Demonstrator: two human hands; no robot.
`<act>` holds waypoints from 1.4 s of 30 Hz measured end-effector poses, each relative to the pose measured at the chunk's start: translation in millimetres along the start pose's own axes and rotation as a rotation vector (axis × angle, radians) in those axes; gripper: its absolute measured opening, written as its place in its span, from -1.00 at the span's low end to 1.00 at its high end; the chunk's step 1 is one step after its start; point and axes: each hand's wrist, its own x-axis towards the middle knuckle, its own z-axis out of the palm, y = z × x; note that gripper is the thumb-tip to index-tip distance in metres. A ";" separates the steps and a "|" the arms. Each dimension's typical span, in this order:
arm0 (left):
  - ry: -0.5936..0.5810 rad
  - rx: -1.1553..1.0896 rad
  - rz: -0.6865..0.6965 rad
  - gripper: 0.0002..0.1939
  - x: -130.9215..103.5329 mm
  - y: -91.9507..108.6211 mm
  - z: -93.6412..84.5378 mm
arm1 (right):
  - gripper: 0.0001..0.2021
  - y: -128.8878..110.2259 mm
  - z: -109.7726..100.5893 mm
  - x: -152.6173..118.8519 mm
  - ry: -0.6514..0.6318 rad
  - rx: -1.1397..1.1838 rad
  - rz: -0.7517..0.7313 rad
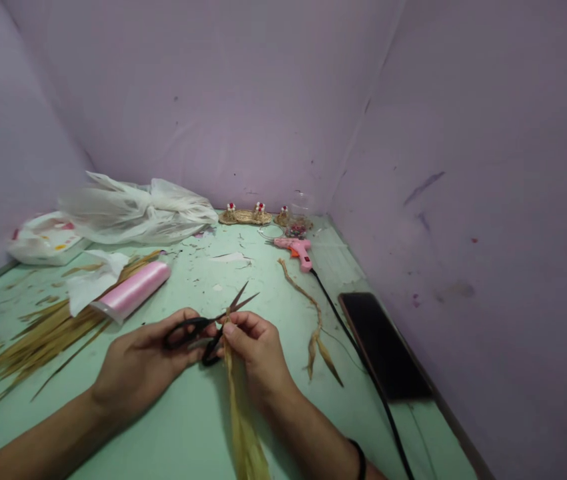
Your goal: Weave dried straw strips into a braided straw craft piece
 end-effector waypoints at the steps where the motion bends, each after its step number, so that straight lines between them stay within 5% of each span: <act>1: -0.028 -0.046 -0.055 -0.74 0.1 0.6 0.3 | -0.78 -0.4 0.1 -0.1 0.007 0.024 -0.003; 7: -0.033 0.171 -0.180 -0.92 3.8 -5.5 -3.4 | -0.78 1.1 1.2 -1.9 0.013 0.062 0.035; 14: -0.108 0.432 -0.094 -0.64 3.8 -12.0 -3.6 | -0.79 -1.0 2.1 -3.6 -0.037 0.033 0.038; 24: 0.016 0.370 -0.023 -0.49 -3.3 24.9 -19.9 | -0.88 -20.6 -11.2 5.4 0.154 -0.002 -0.039; 32: -0.294 0.277 0.039 -0.62 -15.4 27.9 -16.8 | -0.86 -20.3 -3.8 3.1 0.057 -0.005 -0.040; 42: -0.458 0.175 -0.256 -0.64 -20.3 -18.4 -7.0 | -0.91 -7.8 -4.4 5.2 0.006 0.031 -0.085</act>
